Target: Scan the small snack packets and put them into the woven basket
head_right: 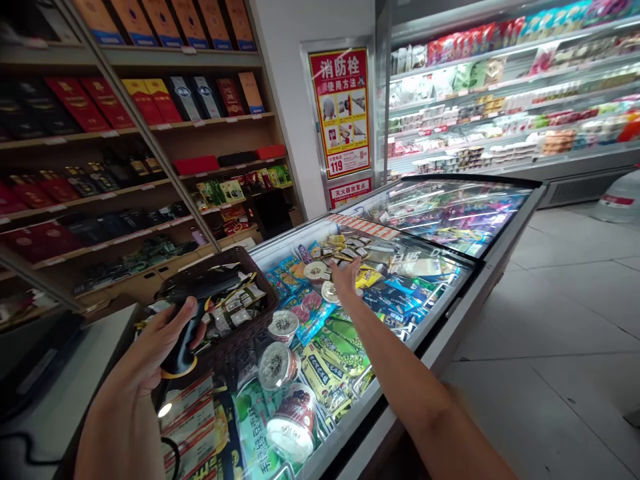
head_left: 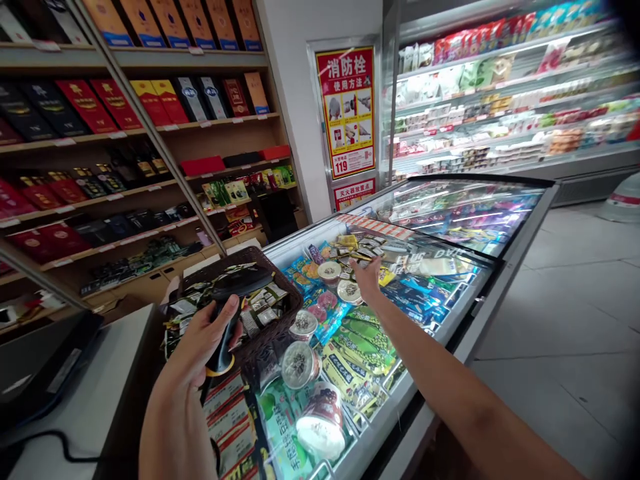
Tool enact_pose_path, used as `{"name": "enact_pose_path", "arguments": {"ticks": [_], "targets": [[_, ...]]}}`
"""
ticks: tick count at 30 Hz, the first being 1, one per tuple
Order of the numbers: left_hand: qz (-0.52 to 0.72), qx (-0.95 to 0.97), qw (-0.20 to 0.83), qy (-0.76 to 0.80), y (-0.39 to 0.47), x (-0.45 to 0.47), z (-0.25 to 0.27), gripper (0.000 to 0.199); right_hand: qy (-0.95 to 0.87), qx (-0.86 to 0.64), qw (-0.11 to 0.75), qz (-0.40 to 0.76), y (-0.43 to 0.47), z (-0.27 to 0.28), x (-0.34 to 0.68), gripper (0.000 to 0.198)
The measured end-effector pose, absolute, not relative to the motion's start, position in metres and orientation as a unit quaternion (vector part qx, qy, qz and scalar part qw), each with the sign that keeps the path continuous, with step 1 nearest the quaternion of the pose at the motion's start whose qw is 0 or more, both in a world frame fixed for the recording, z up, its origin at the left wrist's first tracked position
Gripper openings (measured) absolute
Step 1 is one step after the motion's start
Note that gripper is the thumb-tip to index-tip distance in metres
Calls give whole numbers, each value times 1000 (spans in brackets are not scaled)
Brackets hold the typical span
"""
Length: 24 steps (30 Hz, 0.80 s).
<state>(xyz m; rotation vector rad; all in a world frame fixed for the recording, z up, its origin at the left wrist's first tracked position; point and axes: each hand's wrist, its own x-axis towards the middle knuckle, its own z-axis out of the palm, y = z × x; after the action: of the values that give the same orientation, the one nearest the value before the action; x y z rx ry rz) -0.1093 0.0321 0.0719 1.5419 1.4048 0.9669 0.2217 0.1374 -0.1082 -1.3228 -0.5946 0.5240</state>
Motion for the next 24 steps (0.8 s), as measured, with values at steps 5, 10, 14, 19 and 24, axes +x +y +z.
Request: {"name": "enact_pose_path", "arguments": {"ticks": [5,10,14,19,24], "targets": [[451,571,379,572,24,-139,83,60,-319,-679,653,99,130,-109,214,93],[492,530,360,589,14,-163,90,60,-543,-562,618,92,125,-93,149,38],[501,520,370,585,10,-173,90,57,-681,-508,503,161,127,-58,79,12],[501,532,369,574,7,-173,89,53,-700,-541,368,287,127,-16,36,57],[519,540,372,548,14,-166,84,57,-741,-435,320,399,116,-19,45,43]]}}
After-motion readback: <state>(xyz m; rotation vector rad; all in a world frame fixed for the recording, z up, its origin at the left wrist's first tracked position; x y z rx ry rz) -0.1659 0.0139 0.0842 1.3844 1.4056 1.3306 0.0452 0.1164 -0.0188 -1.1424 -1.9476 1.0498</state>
